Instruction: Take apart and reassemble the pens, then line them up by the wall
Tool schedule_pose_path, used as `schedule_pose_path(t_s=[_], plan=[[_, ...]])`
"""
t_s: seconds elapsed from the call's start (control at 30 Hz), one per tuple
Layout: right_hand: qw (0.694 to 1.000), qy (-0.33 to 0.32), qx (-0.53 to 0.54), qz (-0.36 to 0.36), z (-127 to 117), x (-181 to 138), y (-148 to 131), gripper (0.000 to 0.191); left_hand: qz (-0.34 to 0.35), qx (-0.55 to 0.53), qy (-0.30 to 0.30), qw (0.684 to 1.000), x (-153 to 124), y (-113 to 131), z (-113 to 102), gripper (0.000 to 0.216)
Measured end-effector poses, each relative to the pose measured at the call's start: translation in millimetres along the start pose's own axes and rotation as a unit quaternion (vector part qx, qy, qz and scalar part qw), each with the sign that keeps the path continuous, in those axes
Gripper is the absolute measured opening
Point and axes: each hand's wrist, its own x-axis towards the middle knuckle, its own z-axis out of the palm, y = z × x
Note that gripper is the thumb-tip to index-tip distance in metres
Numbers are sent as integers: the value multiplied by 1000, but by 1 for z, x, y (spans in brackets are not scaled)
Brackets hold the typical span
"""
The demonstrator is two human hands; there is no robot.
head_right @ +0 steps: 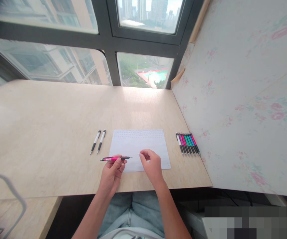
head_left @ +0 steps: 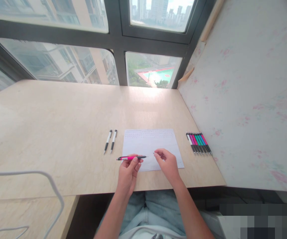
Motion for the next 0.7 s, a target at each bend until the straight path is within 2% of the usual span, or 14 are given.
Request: schedule_pose_path(t_s=[0.1, 0.2, 0.4, 0.7], plan=[[991, -34, -105, -72, 18, 23, -6, 14, 16, 5, -8, 1000, 4, 6, -8, 26], [962, -85, -237, -102, 41, 45, -12, 14, 22, 7, -14, 1000, 6, 9, -15, 27], [943, -115, -296, -98, 69, 70, -16, 13, 24, 10, -16, 1000, 9, 9, -20, 27], [924, -149, -344, -81, 73, 74, -16, 13, 22, 31, -42, 998, 12, 9, -19, 20]])
